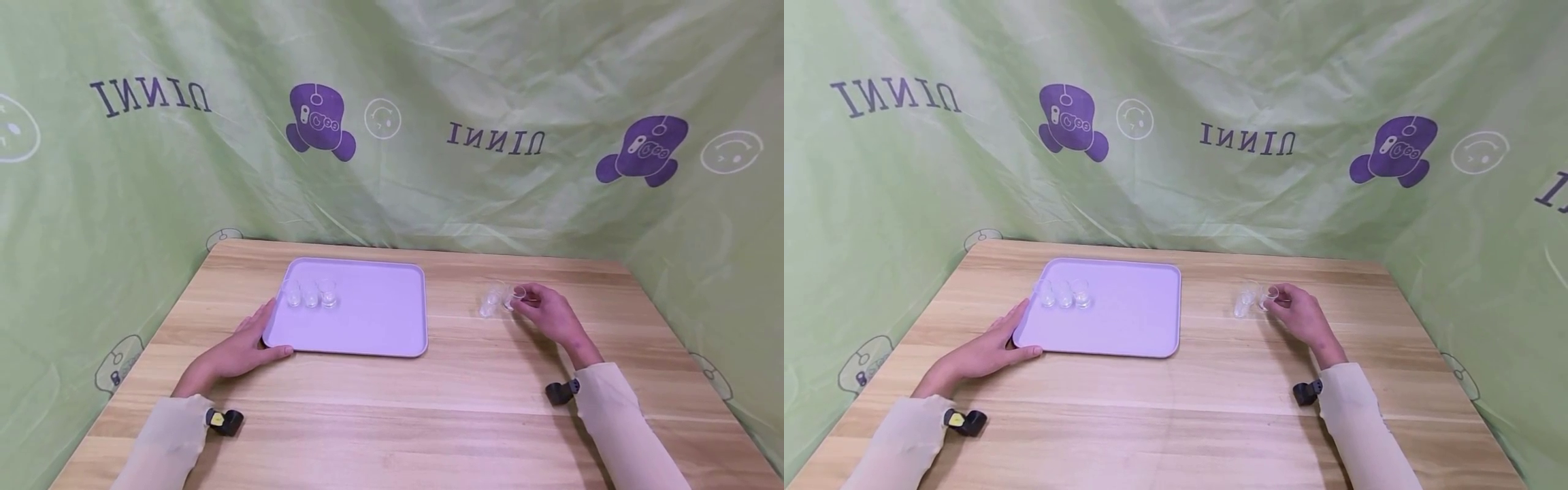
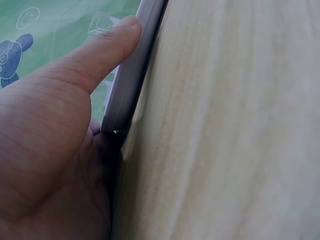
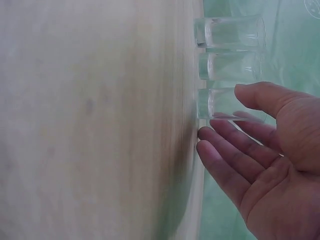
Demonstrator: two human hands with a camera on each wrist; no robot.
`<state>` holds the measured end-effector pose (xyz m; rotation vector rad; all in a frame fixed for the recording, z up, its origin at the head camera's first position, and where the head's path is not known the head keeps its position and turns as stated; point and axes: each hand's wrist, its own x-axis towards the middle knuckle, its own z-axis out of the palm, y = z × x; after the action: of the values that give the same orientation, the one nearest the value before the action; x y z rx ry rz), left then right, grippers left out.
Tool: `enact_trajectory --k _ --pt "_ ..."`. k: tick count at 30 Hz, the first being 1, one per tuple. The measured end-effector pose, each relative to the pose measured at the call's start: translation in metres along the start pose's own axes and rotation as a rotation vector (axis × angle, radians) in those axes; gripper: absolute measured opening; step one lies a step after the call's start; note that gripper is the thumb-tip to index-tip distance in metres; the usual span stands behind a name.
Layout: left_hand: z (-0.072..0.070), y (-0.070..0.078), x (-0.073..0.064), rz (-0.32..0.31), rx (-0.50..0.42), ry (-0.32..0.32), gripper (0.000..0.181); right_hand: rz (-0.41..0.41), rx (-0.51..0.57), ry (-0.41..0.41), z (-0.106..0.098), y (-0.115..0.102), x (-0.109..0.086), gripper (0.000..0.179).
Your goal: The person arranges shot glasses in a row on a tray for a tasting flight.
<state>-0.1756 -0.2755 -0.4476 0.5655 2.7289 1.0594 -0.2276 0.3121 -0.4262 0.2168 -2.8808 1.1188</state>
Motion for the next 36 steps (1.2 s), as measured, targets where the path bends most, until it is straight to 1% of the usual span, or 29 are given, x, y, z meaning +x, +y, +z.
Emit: enact_trajectory --k 4,9,14,18,23,25,29,36 --pt "0.002 -0.001 -0.001 0.014 -0.006 0.009 0.107 0.000 -0.013 0.014 -0.002 0.000 -0.001 0.042" --pt "0.005 -0.007 0.000 0.038 -0.018 0.033 0.107 0.015 -0.015 0.041 -0.007 -0.002 -0.004 0.043" --pt "0.005 -0.009 0.000 0.055 -0.028 0.039 0.109 0.006 -0.015 0.064 -0.013 -0.005 -0.005 0.043" --pt "0.004 -0.006 0.000 0.030 -0.022 0.033 0.109 -0.010 -0.020 0.087 -0.017 -0.008 -0.006 0.043" --pt "0.001 -0.001 0.000 -0.011 -0.003 -0.003 0.108 -0.050 -0.028 0.107 -0.021 -0.012 -0.005 0.043" --pt "0.000 -0.001 0.000 -0.018 0.008 -0.010 0.107 -0.063 -0.026 0.111 -0.022 -0.014 -0.005 0.044" --pt "-0.001 -0.001 0.001 -0.015 0.011 -0.008 0.106 -0.078 -0.015 0.125 -0.025 -0.020 -0.004 0.044" --pt "0.003 -0.006 0.000 0.031 -0.009 0.028 0.106 -0.116 -0.007 0.151 -0.025 -0.032 -0.002 0.040"
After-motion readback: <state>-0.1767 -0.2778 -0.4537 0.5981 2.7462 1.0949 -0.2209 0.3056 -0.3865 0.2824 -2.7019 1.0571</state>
